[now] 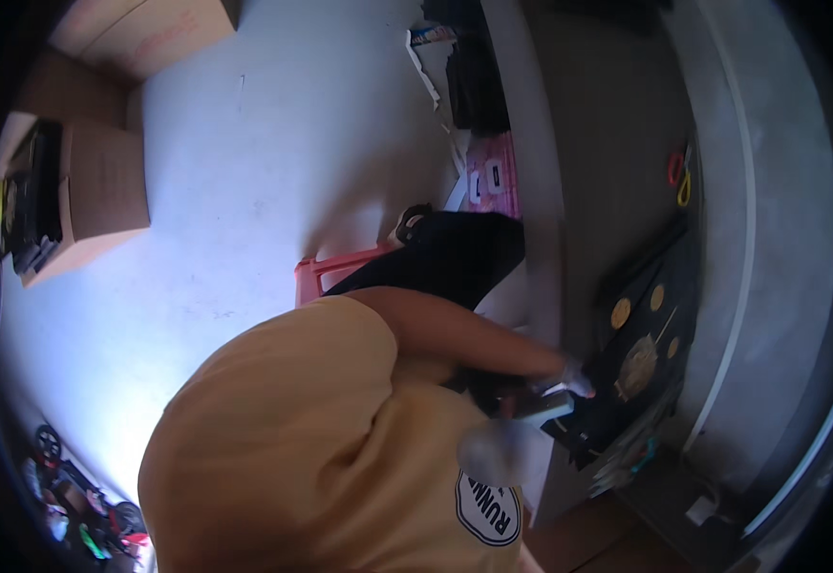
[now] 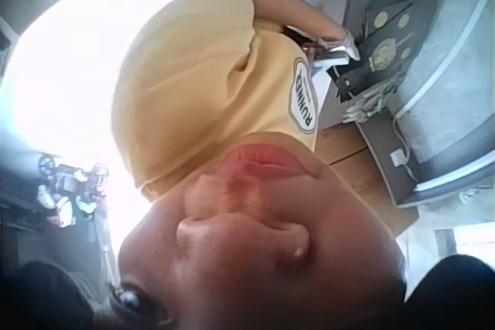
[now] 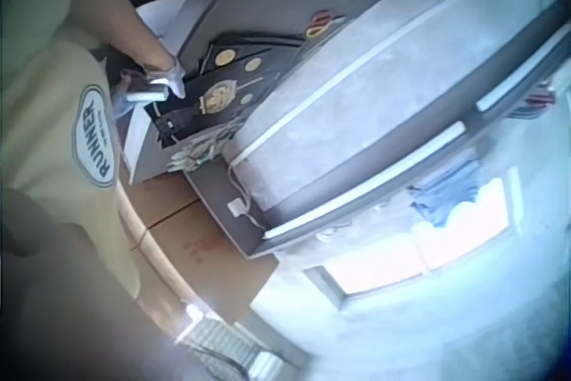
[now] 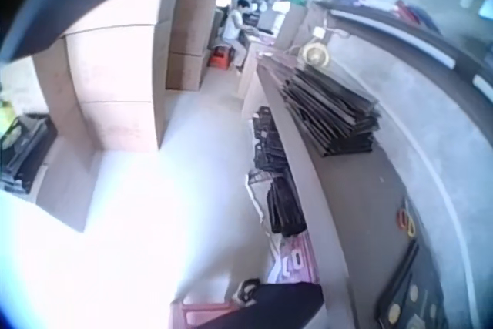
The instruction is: The person uses a handheld tool to press and crease the fold lines on flat-packed cardboard sheets. They work on multiple sheets, folding them into box shapes and stacking the finished units on the table.
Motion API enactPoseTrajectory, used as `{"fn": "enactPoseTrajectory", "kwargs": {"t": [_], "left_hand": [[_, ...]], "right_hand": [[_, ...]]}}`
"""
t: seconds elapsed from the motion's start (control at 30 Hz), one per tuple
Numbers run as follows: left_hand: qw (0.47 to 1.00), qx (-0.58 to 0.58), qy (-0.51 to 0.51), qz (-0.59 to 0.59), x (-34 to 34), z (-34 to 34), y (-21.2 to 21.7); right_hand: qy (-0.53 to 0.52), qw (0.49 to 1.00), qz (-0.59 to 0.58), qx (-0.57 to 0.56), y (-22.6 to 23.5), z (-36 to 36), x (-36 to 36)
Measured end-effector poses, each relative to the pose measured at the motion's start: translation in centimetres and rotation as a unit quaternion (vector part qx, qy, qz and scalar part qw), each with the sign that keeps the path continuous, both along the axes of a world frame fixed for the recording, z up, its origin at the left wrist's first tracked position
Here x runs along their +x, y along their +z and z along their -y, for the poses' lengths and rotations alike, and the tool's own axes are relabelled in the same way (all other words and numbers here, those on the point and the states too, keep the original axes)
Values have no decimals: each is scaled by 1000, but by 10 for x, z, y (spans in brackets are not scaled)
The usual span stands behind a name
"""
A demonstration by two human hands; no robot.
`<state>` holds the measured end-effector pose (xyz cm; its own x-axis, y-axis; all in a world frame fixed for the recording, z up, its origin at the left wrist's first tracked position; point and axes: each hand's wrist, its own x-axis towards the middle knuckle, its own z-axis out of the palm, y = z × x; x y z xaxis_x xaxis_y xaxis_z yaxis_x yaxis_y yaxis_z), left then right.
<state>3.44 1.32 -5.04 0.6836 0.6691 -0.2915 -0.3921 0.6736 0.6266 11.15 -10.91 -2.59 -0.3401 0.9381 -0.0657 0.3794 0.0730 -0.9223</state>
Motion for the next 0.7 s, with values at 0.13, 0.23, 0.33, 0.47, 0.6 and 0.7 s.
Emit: {"fn": "enactPoseTrajectory", "kwargs": {"t": [0.13,0.23,0.33,0.47,0.6,0.7], "left_hand": [[994,32,105,-18,15,-25,11],[980,46,184,-63,16,-33,16],[960,50,253,-112,29,-31,18],[931,61,320,-163,57,-19,20],[852,72,475,-207,-34,-110,-8],[831,195,462,-243,-77,-84,-14]], "right_hand": [[-20,1000,-1,0,0,-3,-11],[-34,999,-6,-2,0,-2,-17],[-53,998,-13,-6,-2,3,-18],[-101,994,-25,-15,-4,20,-11],[-9,999,-46,-23,-11,-8,-43],[-127,989,-64,-40,-9,32,-9]]}}
